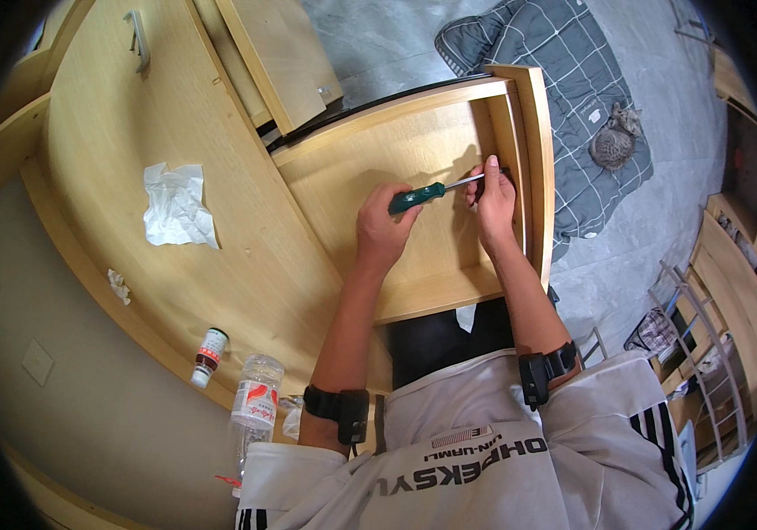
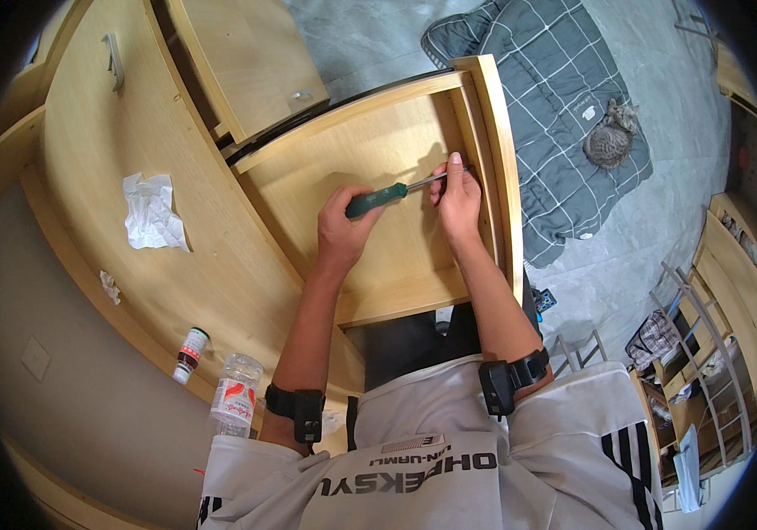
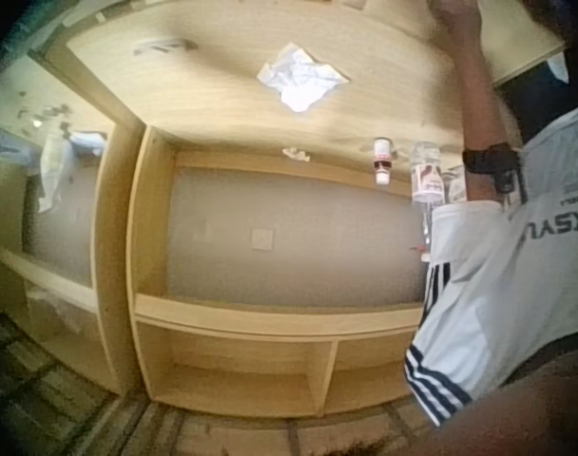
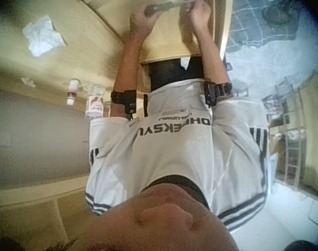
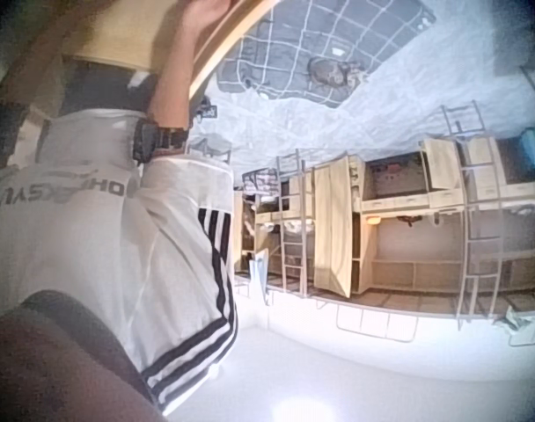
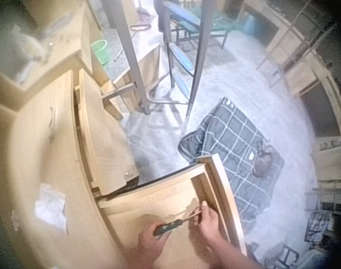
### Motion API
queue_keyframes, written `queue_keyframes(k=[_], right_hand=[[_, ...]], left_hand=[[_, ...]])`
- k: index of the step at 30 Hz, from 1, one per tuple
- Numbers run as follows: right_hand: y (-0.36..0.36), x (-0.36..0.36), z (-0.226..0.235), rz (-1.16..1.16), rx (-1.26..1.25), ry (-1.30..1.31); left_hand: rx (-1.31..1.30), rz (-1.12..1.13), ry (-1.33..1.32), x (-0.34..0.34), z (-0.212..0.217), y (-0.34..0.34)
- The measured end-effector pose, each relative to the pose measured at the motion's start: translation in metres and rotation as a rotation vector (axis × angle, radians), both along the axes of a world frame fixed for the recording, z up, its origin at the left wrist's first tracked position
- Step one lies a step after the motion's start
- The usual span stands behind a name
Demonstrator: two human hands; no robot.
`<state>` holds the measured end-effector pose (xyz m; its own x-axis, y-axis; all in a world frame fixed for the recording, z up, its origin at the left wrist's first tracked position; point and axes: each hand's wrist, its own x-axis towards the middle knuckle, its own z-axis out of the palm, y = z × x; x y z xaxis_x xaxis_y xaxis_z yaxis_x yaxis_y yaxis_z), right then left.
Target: The person uses a screwdriver to tighten screws into the side of a wooden drawer. They repeatedly insert screws and turn the tool to secure the drawer components. The person also places a stack of papers inside the drawer during the process.
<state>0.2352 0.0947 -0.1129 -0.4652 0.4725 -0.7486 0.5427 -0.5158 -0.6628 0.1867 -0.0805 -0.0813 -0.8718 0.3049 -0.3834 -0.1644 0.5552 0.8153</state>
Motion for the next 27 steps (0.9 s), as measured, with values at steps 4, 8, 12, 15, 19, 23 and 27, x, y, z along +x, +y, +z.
queue_keyframes(k=[4,8,12,15,19,23,27], right_hand=[[-0.002,-0.003,0.002,-0.070,0.003,-0.001],[-0.007,-0.009,0.005,-0.180,0.009,-0.011],[-0.008,-0.011,0.010,-0.215,-0.023,-0.038],[-0.005,-0.007,0.013,-0.217,-0.097,-0.032],[-0.005,0.000,0.011,-0.211,-0.132,0.050],[-0.009,0.001,0.009,-0.287,-0.152,0.081],[-0.014,0.000,0.009,-0.331,-0.141,0.065]], left_hand=[[0.084,0.093,-0.007,0.004,-0.010,-0.001],[0.364,0.336,-0.308,0.009,-0.017,-0.002],[0.264,0.198,-0.312,0.008,-0.017,-0.004],[0.201,0.171,-0.377,0.010,-0.012,-0.005],[0.103,0.133,-0.374,0.013,-0.009,-0.005],[0.068,0.160,-0.445,0.011,-0.007,-0.006],[-0.085,0.008,-0.245,0.004,0.001,-0.001]])
